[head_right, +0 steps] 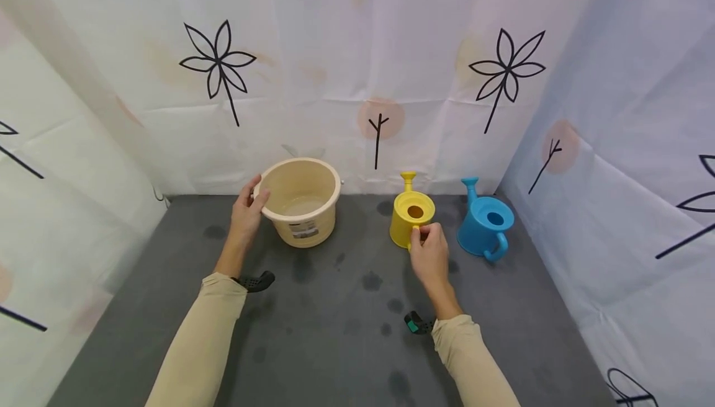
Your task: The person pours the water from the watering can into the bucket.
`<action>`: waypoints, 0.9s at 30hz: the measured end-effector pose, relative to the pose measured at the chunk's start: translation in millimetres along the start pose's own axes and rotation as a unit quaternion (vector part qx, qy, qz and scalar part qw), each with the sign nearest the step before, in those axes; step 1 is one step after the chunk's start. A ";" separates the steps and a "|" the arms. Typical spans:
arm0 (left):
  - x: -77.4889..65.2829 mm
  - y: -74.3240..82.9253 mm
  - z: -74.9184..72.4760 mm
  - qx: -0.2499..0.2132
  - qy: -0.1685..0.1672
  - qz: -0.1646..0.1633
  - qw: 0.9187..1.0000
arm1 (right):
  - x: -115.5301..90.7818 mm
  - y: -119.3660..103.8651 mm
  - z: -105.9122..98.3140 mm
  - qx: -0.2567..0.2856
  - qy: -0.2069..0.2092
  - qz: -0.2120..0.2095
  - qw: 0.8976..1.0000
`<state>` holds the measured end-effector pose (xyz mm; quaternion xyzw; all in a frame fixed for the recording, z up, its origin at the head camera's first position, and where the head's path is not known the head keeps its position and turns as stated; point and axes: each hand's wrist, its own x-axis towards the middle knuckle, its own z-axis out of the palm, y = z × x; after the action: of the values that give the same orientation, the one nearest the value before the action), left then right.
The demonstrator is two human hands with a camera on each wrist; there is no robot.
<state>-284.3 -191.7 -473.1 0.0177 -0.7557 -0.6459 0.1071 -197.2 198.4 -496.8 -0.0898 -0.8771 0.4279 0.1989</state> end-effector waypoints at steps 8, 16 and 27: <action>5.0 9.4 -1.7 0.087 -0.016 0.031 0.996 | 7.6 -4.4 -1.7 -0.046 0.049 -0.042 0.997; 5.7 27.6 -7.3 0.197 -0.025 0.033 0.980 | 28.4 -19.9 -7.2 -0.118 0.055 -0.138 0.982; -0.6 53.0 -11.0 0.277 -0.002 0.093 0.956 | 51.2 -54.5 -14.1 -0.167 0.047 -0.285 0.943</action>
<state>-275.8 -193.5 -419.7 -0.0244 -0.9034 -0.3986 0.1561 -236.9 191.6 -432.1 0.1116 -0.9145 0.1963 0.3357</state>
